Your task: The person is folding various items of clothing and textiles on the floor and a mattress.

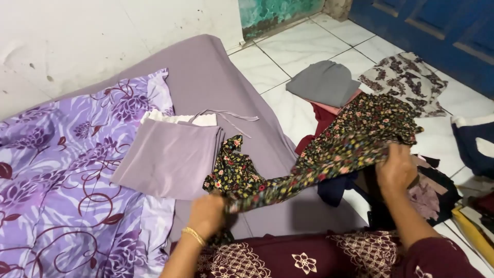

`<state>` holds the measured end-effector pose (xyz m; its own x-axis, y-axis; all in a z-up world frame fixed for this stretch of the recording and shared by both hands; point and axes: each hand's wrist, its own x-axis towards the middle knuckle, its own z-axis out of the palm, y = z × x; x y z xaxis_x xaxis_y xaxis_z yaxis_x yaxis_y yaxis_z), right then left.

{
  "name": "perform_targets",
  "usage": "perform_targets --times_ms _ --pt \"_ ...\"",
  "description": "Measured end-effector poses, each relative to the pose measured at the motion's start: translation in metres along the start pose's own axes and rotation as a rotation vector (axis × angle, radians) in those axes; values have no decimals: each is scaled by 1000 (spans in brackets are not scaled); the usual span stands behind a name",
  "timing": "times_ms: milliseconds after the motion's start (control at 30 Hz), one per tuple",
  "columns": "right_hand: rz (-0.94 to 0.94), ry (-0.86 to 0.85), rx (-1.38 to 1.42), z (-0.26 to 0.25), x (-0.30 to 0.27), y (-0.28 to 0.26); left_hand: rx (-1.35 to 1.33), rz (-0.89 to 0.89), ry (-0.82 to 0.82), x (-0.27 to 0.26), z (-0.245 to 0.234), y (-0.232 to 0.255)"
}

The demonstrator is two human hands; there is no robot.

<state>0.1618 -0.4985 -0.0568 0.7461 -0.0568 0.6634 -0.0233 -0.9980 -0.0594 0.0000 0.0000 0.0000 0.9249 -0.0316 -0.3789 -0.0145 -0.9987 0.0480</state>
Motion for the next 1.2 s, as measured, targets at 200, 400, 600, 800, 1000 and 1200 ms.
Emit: perform_targets --times_ms 200,400,600,800,1000,1200 --pt "1002 -501 1112 4 86 -32 -915 -282 546 105 -35 -87" --pt "279 62 788 35 212 18 -785 -32 1176 130 -201 -73" --pt "-243 85 730 -71 212 30 -649 263 1280 45 -225 -53" --pt "-371 -86 175 -51 82 86 -533 164 877 -4 -14 -60" --pt "-43 -974 -154 55 -22 145 -289 -117 -311 -55 -7 -19" --pt "-111 -672 272 28 4 26 -654 -14 364 19 19 -26"
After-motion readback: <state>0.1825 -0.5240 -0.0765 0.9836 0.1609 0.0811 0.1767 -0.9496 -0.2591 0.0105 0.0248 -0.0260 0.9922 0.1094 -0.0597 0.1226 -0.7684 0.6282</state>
